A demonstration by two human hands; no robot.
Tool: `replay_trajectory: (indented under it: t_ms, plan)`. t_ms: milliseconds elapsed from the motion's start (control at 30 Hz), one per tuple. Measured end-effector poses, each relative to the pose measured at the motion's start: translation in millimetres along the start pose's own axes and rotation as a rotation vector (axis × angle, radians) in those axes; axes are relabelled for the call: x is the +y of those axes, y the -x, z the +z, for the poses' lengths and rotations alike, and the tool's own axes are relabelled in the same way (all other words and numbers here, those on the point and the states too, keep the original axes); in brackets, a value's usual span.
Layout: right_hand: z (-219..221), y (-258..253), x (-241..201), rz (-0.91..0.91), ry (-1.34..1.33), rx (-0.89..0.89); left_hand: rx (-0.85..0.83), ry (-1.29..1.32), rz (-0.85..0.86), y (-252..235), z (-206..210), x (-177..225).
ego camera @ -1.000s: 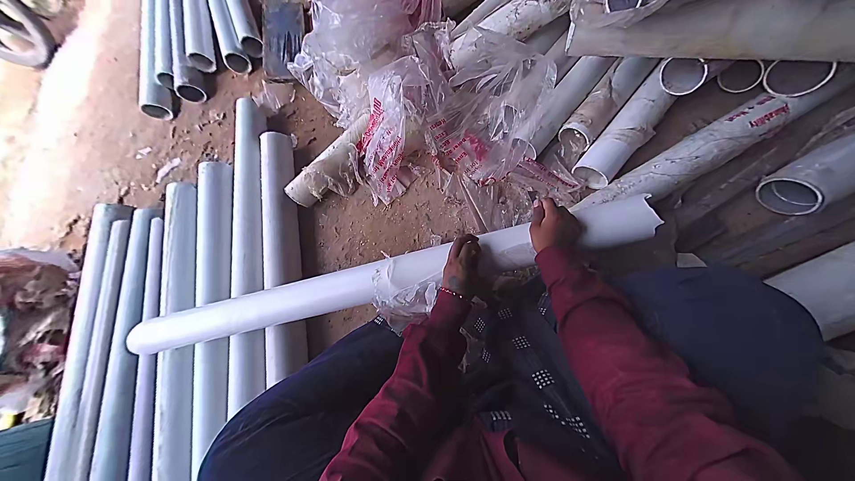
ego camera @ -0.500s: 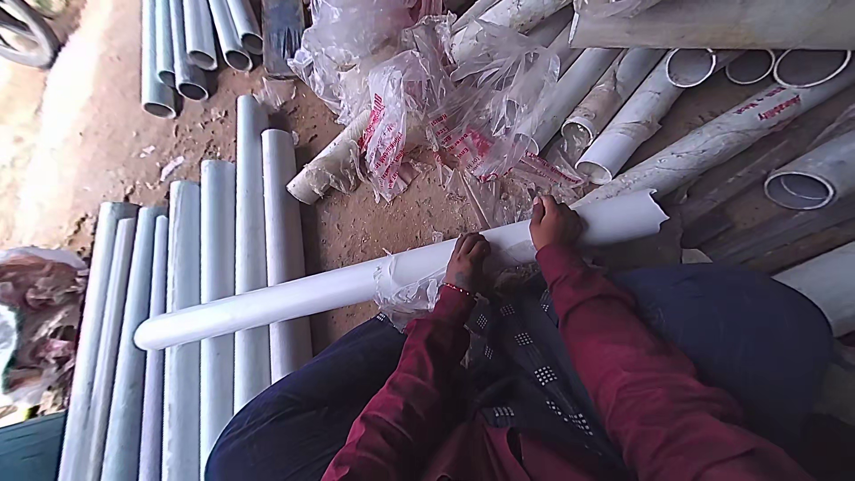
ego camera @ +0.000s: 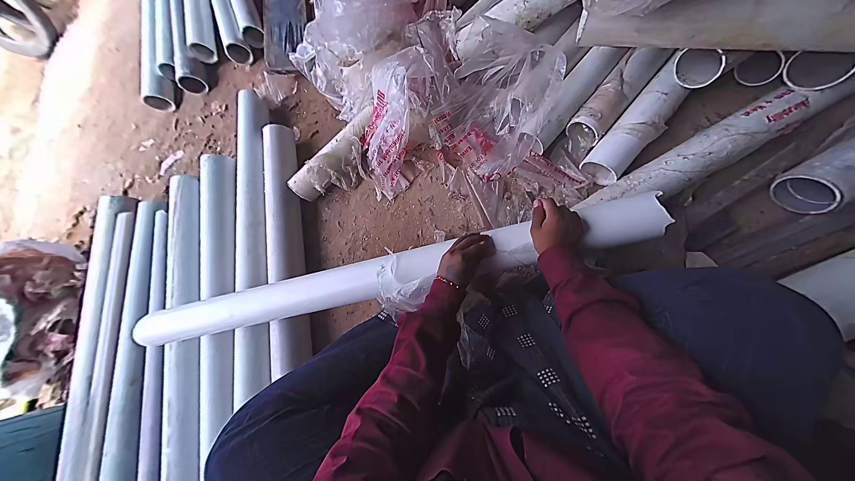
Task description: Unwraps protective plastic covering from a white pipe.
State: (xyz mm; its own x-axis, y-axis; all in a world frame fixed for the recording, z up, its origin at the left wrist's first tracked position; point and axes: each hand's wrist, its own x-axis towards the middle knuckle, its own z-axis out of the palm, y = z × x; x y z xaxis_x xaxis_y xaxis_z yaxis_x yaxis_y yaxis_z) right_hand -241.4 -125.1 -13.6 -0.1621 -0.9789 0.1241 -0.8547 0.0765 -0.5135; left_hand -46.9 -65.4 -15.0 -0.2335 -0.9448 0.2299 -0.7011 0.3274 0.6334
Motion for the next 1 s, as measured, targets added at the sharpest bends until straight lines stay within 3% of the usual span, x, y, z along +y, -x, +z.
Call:
replay_trajectory:
  t_ms: [167, 400, 500, 633, 700, 767, 833, 933, 1000]
  plan:
    - [3, -1, 2, 0.002, 0.002, 0.004, 0.008, -0.213, 0.092, 6, 13, -5]
    - [3, 3, 6, -0.016, -0.007, 0.037, -0.248, -0.468, 0.068, 5, -2, 33]
    - [3, 3, 5, -0.013, -0.006, 0.041, -0.325, -0.391, -0.075, 19, -18, 54]
    - [4, -1, 3, 0.000, -0.005, 0.013, -0.142, -0.111, -0.331, 45, -35, 47]
    - [3, -1, 3, 0.015, 0.007, -0.010, -0.005, -0.103, -0.374, 45, -40, 39]
    - [1, -1, 1, 0.014, 0.010, -0.022, 0.022, -0.122, -0.384, 34, -47, 30]
    - [1, 1, 2, -0.008, 0.014, 0.000, -0.040, -0.144, -0.379, 20, -46, 22]
    - [1, 3, 4, -0.008, 0.005, -0.003, -0.224, -0.223, -0.557, 0, -41, 29]
    - [1, 3, 3, 0.003, 0.004, -0.008, -0.251, -0.250, -0.642, -4, -38, 39]
